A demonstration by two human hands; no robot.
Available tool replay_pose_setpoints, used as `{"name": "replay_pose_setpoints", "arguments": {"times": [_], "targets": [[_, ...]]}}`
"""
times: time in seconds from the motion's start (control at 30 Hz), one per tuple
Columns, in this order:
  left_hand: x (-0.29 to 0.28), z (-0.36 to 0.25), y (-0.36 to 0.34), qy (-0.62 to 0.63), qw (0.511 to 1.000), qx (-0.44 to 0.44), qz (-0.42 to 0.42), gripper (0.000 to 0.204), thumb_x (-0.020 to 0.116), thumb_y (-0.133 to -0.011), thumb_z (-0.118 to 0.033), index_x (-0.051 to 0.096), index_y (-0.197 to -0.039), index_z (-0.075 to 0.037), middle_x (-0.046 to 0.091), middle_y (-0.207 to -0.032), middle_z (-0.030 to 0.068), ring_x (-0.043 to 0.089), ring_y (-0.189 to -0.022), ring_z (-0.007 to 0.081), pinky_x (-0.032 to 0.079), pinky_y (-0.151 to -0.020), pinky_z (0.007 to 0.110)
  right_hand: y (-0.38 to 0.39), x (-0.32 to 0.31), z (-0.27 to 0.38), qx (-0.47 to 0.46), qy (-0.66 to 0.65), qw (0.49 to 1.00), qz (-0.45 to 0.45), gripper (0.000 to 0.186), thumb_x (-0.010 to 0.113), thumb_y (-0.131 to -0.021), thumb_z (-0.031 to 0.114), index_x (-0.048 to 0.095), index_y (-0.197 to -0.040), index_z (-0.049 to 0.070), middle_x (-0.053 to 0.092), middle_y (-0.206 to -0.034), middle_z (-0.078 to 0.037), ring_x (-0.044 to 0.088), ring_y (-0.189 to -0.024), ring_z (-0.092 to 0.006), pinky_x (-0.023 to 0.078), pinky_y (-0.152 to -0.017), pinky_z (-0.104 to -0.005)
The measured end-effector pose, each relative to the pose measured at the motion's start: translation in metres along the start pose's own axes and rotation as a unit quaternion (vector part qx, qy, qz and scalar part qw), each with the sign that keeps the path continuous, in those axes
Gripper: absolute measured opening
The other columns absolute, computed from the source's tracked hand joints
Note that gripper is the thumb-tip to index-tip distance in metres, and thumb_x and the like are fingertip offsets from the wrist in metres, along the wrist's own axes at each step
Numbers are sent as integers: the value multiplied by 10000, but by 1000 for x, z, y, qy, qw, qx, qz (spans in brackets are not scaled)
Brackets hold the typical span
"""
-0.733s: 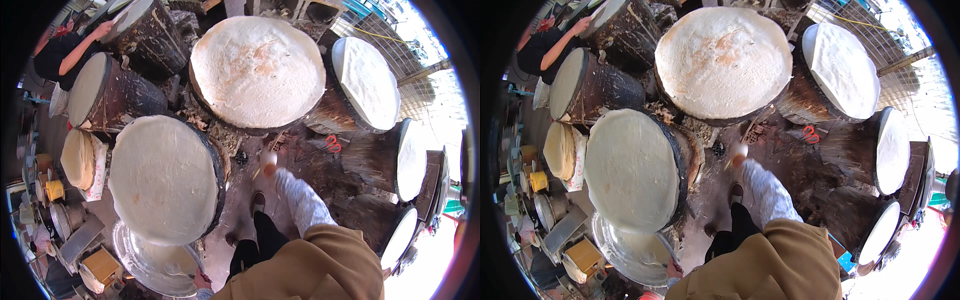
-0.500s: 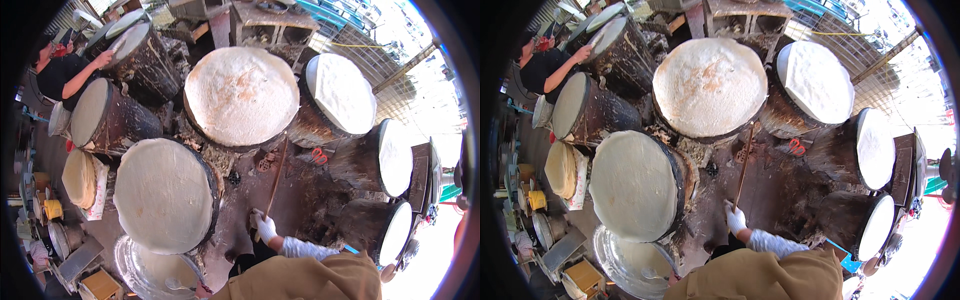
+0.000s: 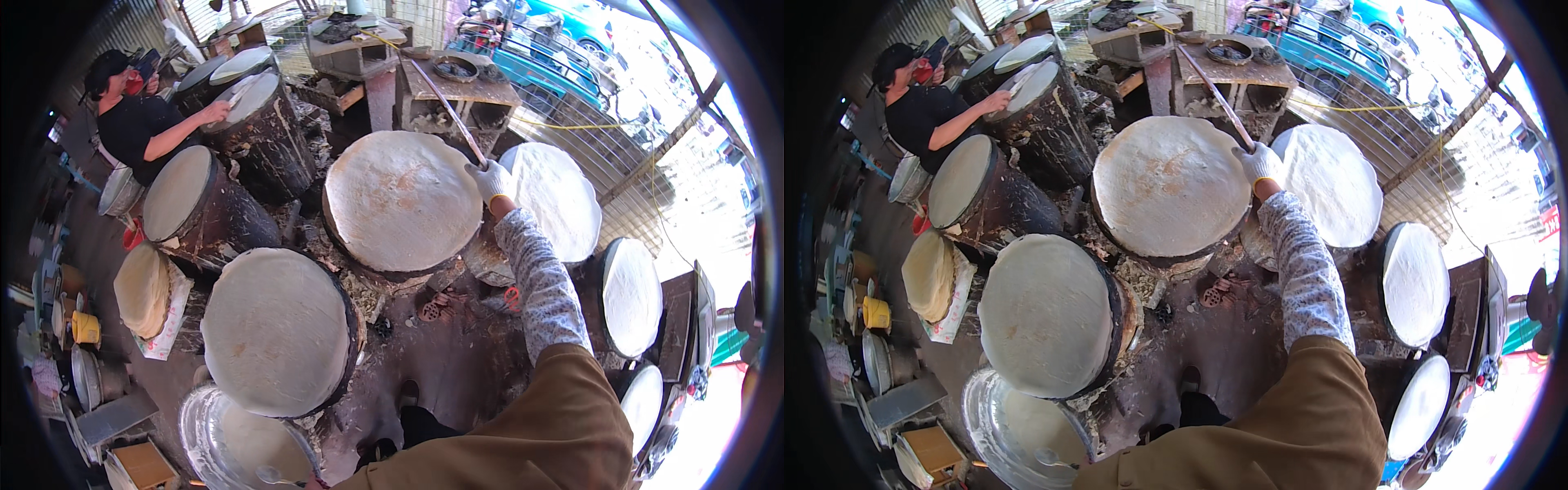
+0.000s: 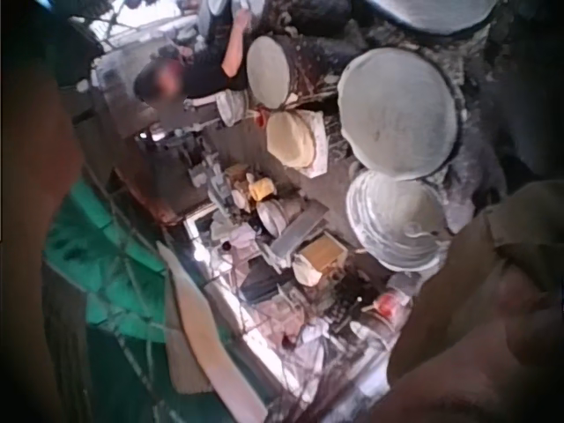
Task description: The person ladles batter onto multiple hot griddles, spreads it in circular motions, and flips the crepes as they cook. Finished crepes are stacked on a nearby tray.
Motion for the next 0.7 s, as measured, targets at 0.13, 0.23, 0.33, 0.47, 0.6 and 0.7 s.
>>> {"name": "replay_pose_setpoints", "arguments": {"times": [0.13, 0.23, 0.33, 0.47, 0.6, 0.7], "targets": [[-16, 11, -17, -9, 1000, 15, -24, 414, 686, -859, -284, 462, -569, -91, 443, -505, 35, 423, -433, 145, 319, -373, 309, -15, 37, -5, 14, 27, 991, 127, 493, 696, -736, 497, 731, -1030, 103, 719, -957, -157, 696, -894, -327, 526, -806, -394], [-19, 21, -17, 12, 1000, 3, -15, 398, 690, -845, -252, 473, -561, -77, 459, -507, 44, 436, -441, 153, 328, -379, 318, -11, 21, 19, -3, 22, 994, 110, 399, 669, -757, 422, 735, -1026, 135, 721, -934, -147, 697, -878, -319, 528, -805, -394], [-15, 30, -5, 65, 998, -20, 8, 362, 687, -820, -188, 486, -548, -60, 488, -512, 54, 460, -451, 165, 346, -386, 332, 26, -42, 116, -111, 48, 992, 15, 317, 632, -799, 372, 723, -940, 102, 696, -894, -180, 678, -851, -356, 522, -764, -444], [4, -8, 73, 137, 981, -109, 86, 332, 664, -874, -249, 460, -643, -128, 433, -515, 19, 392, -393, 154, 282, -345, 285, 115, -126, 241, -250, 94, 962, -49, 302, 593, -832, 382, 700, -921, 114, 688, -882, -171, 669, -835, -360, 523, -746, -455], [3, -28, 93, 140, 972, -140, 123, 291, 680, -843, -210, 500, -659, -75, 495, -543, 62, 431, -391, 173, 319, -336, 331, 221, -169, 344, -373, 35, 926, -36, 290, 589, -819, 370, 682, -863, 99, 679, -815, -167, 664, -763, -367, 526, -692, -451], [9, -21, 82, 160, 972, -97, 142, 283, 687, -837, -200, 520, -669, -45, 512, -546, 80, 441, -385, 179, 331, -333, 330, 282, -184, 413, -440, -34, 897, -22, 318, 579, -793, 358, 678, -817, 57, 648, -755, -211, 650, -752, -397, 523, -687, -464]]}}
Point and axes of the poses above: each hand's wrist, its own y-axis away from the middle knuckle, its own x-axis out of the palm, z = x × y, the point moved 10 cm from there along -y, towards the middle knuckle
